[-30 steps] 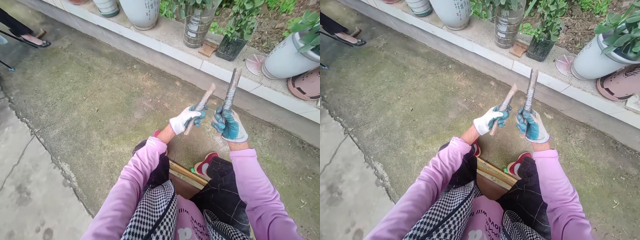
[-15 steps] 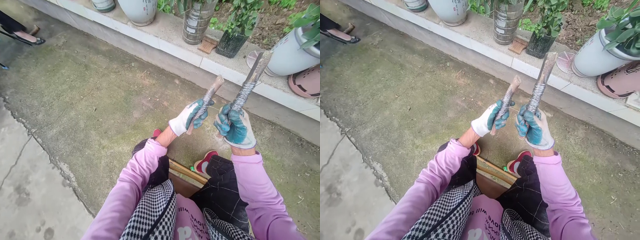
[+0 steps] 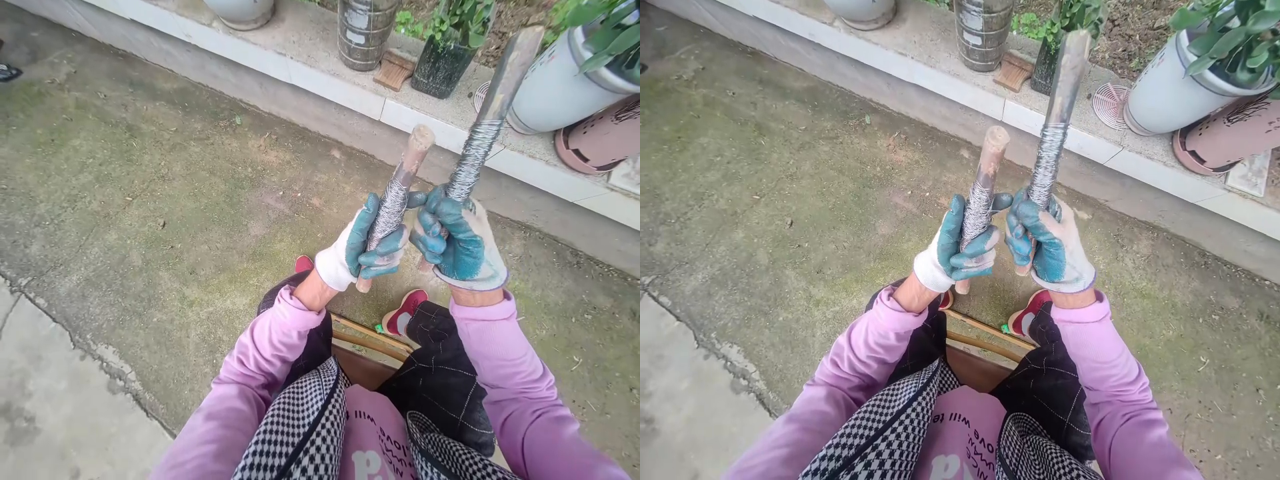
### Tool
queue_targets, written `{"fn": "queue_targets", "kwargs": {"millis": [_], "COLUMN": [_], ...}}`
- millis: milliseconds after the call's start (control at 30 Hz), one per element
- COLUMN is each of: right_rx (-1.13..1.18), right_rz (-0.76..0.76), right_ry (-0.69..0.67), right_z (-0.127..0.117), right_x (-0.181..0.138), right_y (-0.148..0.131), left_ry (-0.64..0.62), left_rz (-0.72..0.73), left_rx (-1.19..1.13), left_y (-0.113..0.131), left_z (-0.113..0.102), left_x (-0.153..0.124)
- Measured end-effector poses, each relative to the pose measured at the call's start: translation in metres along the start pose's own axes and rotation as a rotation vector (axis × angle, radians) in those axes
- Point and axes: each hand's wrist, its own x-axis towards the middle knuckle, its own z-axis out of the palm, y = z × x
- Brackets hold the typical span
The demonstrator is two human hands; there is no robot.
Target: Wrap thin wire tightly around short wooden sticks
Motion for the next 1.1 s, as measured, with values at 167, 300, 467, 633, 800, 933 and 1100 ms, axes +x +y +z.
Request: {"fn": "queue_targets", "kwargs": {"millis": [167, 300, 467, 633, 800, 933, 1100], "right_rx": [-0.037, -0.070, -0.147, -0.126, -0.056, -0.012, 0.009], "right_rz": [0.009, 0.007, 0.060, 0.012, -0.128, -0.187, -0.204], "right_ry": [0.000, -0.018, -0.028, -0.009, 0.059, 0.095, 0.203], "right_z": [0.000, 0.007, 0.016, 0.029, 0.030, 0.016, 0.003], "right_x": [-0.010, -0.021, -0.033, -0.033, -0.029, -0.027, -0.025], "right_y": [0.004, 0.000, 0.007, -0.003, -0.022, -0.034, -0.045], "left_ry": [0.041, 0.058, 0.096, 0.134, 0.096, 0.332, 0.624], "left_rz": [0.026, 0.091, 0.219, 0.280, 0.387, 0.458, 0.489], "left_rx": [-0.079, -0.126, -0.104, -0.058, 0.060, 0.176, 0.249], "left_y": [0.002, 0.002, 0.003, 0.011, 0.019, 0.028, 0.041], "left_z": [-0.003, -0.011, -0.019, -0.024, -0.035, -0.047, -0.054], "left_x": [-0.003, 0.001, 0.004, -0.002, -0.010, -0.002, 0.020]}}
